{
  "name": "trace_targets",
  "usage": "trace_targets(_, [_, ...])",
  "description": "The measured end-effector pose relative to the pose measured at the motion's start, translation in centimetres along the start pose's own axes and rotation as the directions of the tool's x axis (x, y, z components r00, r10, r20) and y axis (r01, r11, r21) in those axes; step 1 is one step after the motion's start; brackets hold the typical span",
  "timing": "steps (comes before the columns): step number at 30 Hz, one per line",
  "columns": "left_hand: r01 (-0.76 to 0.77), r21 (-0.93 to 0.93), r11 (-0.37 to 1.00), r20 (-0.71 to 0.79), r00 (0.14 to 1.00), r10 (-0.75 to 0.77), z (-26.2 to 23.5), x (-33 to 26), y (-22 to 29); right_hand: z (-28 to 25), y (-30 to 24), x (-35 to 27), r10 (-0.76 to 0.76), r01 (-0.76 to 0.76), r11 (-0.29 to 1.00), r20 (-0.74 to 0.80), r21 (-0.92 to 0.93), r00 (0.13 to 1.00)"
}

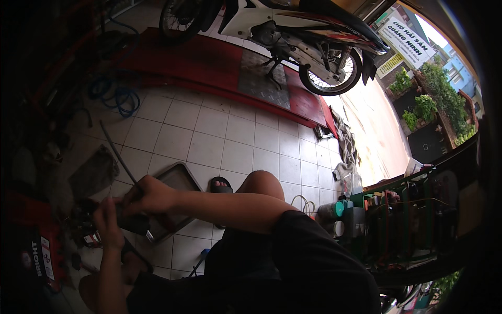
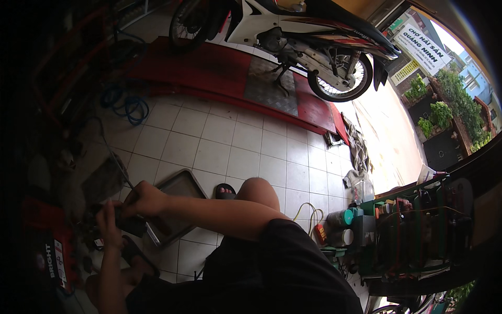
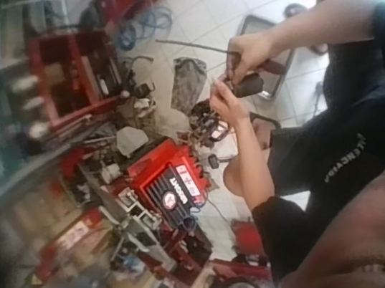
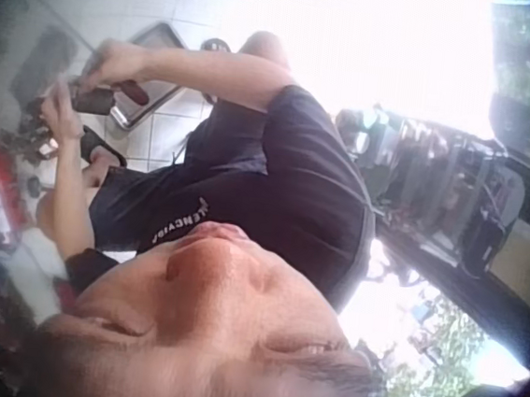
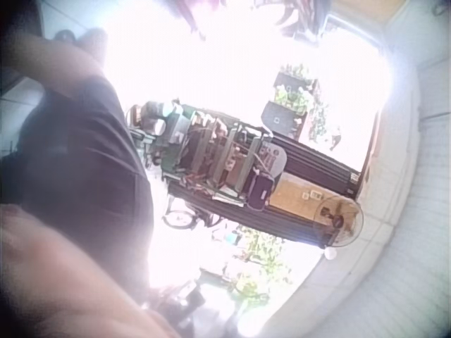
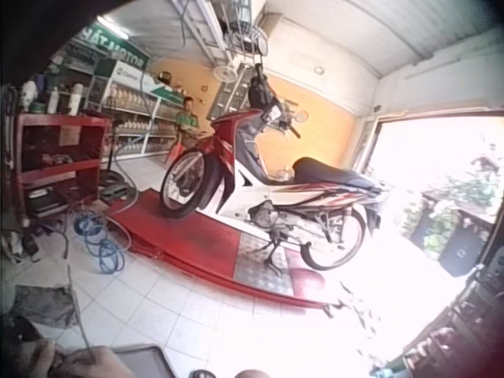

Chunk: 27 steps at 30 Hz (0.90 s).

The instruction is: The person uses a screwdriver to pry and remove a cylindrical metal component from a larger mechanical housing. They then use the screwdriver to manipulate internal parts within the housing, eventually removing a small metal piece and placing it into a metal tray.

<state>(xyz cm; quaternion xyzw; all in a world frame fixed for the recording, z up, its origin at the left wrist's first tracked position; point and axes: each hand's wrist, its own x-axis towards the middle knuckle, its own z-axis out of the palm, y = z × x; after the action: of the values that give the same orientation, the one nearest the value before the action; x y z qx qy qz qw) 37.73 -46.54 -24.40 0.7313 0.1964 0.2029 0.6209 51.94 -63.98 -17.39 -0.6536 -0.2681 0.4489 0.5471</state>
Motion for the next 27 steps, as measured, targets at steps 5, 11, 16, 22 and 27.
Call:
trace_targets(5, [-0.073,0.134,0.988,0.038,0.997,0.068,0.5,-0.4,1.8,0.1,0.8,0.4,-0.037,0.036,0.997,-0.019,-0.062,0.999])
trace_targets(11, [-0.100,0.145,0.984,0.091,0.992,0.088,0.2,0.1,2.8,0.4,0.1,0.1,0.027,-0.026,0.999,-0.023,0.036,0.999])
trace_targets(16, [-0.079,0.104,0.991,0.026,0.997,0.077,1.3,-0.4,2.3,-0.3,0.0,-0.6,-0.002,0.002,0.999,0.019,-0.036,1.000])
trace_targets(22, [-0.153,0.174,0.973,0.005,0.988,0.155,0.8,-0.2,1.4,-0.1,-0.4,-0.4,-0.001,0.000,0.999,-0.038,-0.038,0.999])
trace_targets(27, [-0.094,0.049,0.994,0.081,0.993,0.090,1.8,0.2,4.9,-0.2,-1.7,-1.1,0.020,-0.019,0.998,0.018,-0.053,1.000])
